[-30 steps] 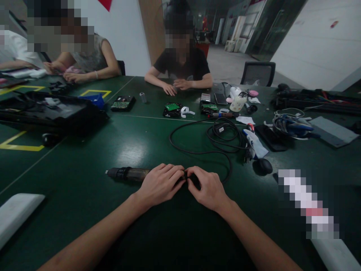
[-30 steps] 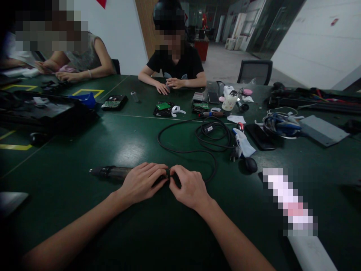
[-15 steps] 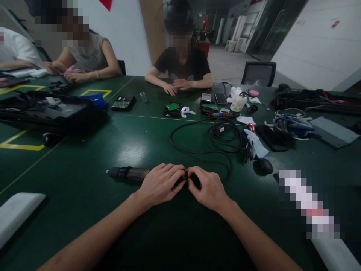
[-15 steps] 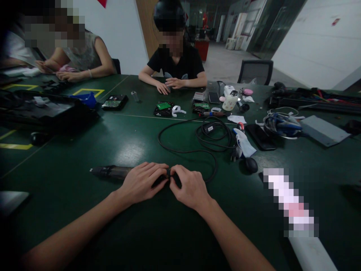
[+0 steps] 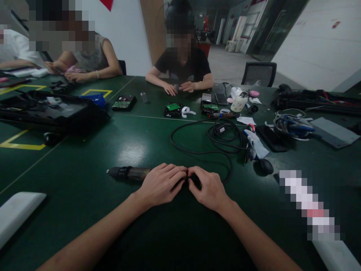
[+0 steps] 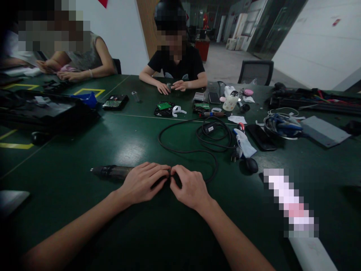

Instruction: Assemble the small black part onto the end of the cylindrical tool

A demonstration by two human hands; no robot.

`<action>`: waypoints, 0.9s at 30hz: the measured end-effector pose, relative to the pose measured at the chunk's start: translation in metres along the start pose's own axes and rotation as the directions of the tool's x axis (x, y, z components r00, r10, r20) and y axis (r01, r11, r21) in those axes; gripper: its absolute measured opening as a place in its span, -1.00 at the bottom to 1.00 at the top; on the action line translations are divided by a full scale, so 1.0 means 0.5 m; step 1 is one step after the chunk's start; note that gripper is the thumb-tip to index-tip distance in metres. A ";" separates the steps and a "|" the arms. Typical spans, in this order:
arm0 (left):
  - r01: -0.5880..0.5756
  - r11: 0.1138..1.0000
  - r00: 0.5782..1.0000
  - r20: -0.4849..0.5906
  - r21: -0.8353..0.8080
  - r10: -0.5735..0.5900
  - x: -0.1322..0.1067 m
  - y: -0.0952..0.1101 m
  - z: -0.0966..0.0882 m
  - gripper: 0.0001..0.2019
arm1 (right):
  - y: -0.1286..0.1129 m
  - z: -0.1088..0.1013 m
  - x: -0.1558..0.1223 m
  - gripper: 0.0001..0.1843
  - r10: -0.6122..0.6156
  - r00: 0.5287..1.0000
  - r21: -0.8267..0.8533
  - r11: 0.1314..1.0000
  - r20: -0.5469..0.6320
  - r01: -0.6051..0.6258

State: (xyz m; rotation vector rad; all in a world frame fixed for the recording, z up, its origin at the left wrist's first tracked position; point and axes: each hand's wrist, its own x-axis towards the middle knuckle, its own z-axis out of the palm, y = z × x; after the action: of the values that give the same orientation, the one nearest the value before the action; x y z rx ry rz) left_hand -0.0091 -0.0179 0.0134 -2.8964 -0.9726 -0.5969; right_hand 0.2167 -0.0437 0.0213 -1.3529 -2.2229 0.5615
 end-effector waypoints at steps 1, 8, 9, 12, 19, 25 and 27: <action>0.015 1.000 1.000 -0.002 0.014 -0.015 0.000 0.000 0.001 -0.78 | 0.000 0.000 0.000 -0.87 0.001 1.000 0.000 1.000 0.001 -0.001; -0.023 1.000 1.000 0.012 0.017 0.023 -0.001 0.001 -0.001 -0.75 | 0.001 0.000 0.000 -0.86 0.005 1.000 0.002 1.000 0.008 -0.005; -0.032 0.999 0.999 0.013 0.014 0.032 -0.001 0.001 -0.002 -0.75 | 0.001 0.000 0.000 -0.86 0.003 1.000 0.006 1.000 0.007 -0.003; 0.001 0.999 1.000 0.004 0.032 -0.001 0.000 0.001 -0.002 -0.78 | 0.001 0.000 0.000 -0.86 0.001 1.000 0.010 1.000 0.005 -0.001; -0.024 0.999 1.000 0.004 0.031 0.024 0.000 0.000 -0.001 -0.75 | 0.000 0.000 -0.001 -0.86 0.003 1.000 0.013 1.000 0.008 -0.004; 0.029 0.998 1.000 -0.005 0.055 -0.028 -0.001 0.000 0.002 -0.76 | 0.000 -0.002 0.000 -0.87 0.002 1.000 -0.001 1.000 0.009 -0.002; 0.009 0.999 1.000 0.006 0.052 -0.009 -0.002 -0.001 0.002 -0.75 | -0.001 -0.002 0.000 -0.86 0.004 1.000 -0.003 1.000 0.015 -0.004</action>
State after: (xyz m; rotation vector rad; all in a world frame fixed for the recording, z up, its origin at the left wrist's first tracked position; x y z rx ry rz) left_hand -0.0096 -0.0181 0.0121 -2.8516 -0.9875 -0.5543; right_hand 0.2170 -0.0437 0.0225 -1.3592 -2.2343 0.5711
